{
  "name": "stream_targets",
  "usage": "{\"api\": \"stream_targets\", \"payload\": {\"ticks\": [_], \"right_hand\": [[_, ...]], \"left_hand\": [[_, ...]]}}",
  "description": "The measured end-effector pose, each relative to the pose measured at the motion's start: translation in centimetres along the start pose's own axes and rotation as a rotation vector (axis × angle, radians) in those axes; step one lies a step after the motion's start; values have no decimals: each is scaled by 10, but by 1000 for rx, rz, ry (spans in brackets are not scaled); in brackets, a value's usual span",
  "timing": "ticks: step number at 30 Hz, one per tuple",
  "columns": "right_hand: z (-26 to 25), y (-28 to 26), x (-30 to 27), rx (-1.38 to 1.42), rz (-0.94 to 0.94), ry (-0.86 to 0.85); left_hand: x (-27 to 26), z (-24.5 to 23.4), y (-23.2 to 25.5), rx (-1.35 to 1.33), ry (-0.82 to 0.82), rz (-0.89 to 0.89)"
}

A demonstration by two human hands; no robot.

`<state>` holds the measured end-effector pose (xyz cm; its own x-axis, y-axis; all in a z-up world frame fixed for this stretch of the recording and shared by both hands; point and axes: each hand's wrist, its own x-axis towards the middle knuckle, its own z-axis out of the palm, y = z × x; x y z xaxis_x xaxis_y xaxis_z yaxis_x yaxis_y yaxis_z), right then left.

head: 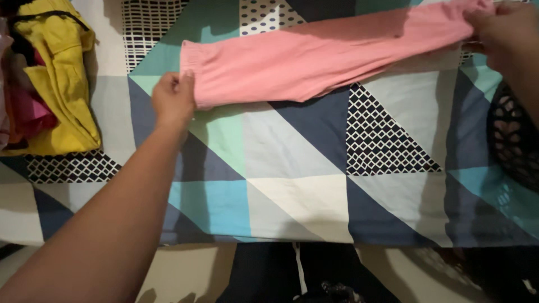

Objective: The person folds several pieces of children's clothing on a bed, including a pink top with a character print, pink pants, a light green shirt, dark pants, and a red top. Each item is smoothed, folded, and stacked on the bed.

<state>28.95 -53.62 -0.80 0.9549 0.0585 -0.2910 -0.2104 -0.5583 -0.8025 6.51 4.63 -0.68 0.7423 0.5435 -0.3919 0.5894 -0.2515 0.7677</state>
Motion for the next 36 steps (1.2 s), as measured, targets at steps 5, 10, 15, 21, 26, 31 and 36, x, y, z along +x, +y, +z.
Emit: {"api": "stream_targets", "payload": {"ticks": [5,10,15,21,26,31,36], "right_hand": [[4,-7,-12,-49,183,36],[25,24,10,-130,253,-39],[35,30,19,110,553,-120],[18,34,-9,311,657,-218],[23,30,-25,386,646,-160],[23,-49,-42,302,367,-82],[53,-121,-73,132,-75,18]], "left_hand": [[4,-7,-6,-4,-44,-59],[11,10,6,143,110,-121],[21,17,22,106,-145,-291],[24,-11,4,-282,-405,-373],[20,-17,-7,-400,-457,-367],[11,-31,25,-464,-323,-277],[-3,-45,61,-405,-266,-68]]}}
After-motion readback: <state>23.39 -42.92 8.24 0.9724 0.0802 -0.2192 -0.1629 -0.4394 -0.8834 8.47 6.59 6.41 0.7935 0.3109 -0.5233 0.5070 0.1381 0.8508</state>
